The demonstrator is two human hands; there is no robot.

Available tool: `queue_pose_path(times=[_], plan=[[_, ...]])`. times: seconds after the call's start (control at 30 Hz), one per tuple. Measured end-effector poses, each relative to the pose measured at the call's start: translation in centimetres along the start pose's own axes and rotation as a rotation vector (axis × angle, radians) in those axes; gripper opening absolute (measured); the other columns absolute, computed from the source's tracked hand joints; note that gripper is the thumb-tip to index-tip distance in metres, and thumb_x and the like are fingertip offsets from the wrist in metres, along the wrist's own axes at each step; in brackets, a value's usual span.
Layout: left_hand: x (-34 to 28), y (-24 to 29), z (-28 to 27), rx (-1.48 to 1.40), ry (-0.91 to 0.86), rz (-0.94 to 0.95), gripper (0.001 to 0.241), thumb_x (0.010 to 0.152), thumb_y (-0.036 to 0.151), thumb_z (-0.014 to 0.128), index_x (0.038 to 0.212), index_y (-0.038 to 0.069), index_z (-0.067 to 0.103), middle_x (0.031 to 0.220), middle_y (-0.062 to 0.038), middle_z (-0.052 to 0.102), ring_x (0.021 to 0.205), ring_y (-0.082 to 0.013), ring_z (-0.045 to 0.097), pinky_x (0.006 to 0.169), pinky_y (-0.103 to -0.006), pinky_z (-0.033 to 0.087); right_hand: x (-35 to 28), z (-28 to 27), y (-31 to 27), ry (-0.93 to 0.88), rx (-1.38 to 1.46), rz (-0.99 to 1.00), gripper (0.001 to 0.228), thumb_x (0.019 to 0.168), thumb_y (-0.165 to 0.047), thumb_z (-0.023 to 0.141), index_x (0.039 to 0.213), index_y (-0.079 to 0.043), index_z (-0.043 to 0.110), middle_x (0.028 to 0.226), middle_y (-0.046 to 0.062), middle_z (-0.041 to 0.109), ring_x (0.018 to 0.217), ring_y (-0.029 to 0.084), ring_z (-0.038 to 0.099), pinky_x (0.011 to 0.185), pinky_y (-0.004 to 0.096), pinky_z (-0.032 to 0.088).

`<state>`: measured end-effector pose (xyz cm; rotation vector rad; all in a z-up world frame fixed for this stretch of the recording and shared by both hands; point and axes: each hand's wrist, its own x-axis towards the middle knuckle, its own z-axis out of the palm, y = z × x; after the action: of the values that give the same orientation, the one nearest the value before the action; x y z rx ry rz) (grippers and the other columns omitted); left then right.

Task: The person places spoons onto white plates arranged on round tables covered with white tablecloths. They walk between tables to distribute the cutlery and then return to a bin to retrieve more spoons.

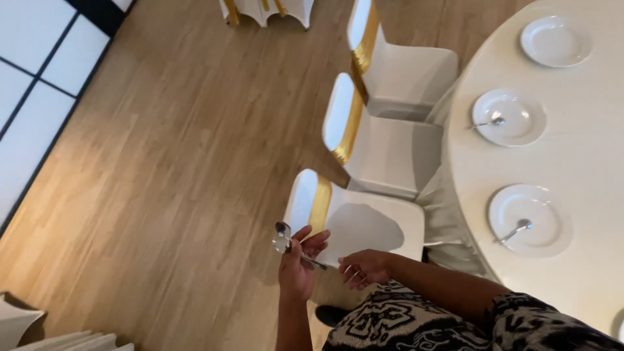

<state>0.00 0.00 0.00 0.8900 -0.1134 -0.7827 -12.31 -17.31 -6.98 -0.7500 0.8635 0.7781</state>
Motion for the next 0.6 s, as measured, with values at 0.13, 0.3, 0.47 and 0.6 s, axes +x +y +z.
queue_pose_path(times=[0.13, 0.3, 0.47, 0.6], plan=[[-4.5, 6.5, -6.0, 0.268, -0.009, 0.034, 0.052, 0.106, 0.04, 0.04, 0.133, 0.0, 0.06, 0.131, -0.029, 0.07, 0.131, -0.035, 0.063, 0.116, -0.0444, 0.042, -1.5, 11.6, -2.9, -0.216, -0.336, -0.273, 0.043, 0.098, -0.04, 0.056, 0.124, -0.006, 0.063, 0.124, 0.014, 0.069, 0.099, 0.026, 0.065, 0.088, 0.037, 0.052], [-11.2, 11.2, -10.6, 0.349, 0.224, -0.023, 0.053, 0.104, 0.043, 0.037, 0.134, 0.006, 0.063, 0.142, -0.013, 0.068, 0.14, -0.0232, 0.057, 0.114, -0.0402, 0.043, 0.4, 21.3, -4.4, -0.535, -0.582, -0.436, 0.04, 0.101, -0.039, 0.056, 0.125, -0.008, 0.064, 0.121, 0.011, 0.071, 0.108, 0.025, 0.07, 0.091, 0.036, 0.053], [-14.6, 12.3, -12.9, 0.102, 0.245, 0.172, 0.055, 0.107, 0.043, 0.039, 0.136, 0.002, 0.061, 0.123, -0.017, 0.072, 0.107, -0.0236, 0.07, 0.092, -0.0335, 0.053, 2.5, 29.0, -5.1, -0.562, -1.138, -0.673, 0.015, 0.09, -0.014, 0.065, 0.104, -0.009, 0.068, 0.096, 0.005, 0.073, 0.088, 0.018, 0.07, 0.082, 0.035, 0.055], [-16.1, 13.4, -14.4, 0.037, 0.344, 0.241, 0.056, 0.107, 0.043, 0.04, 0.145, 0.006, 0.058, 0.101, -0.017, 0.073, 0.073, -0.0208, 0.058, 0.054, -0.0351, 0.032, 0.4, 34.1, -6.3, -0.616, -1.195, -0.596, 0.009, 0.09, -0.017, 0.068, 0.091, -0.008, 0.067, 0.085, 0.008, 0.075, 0.078, 0.018, 0.073, 0.08, 0.034, 0.058]])
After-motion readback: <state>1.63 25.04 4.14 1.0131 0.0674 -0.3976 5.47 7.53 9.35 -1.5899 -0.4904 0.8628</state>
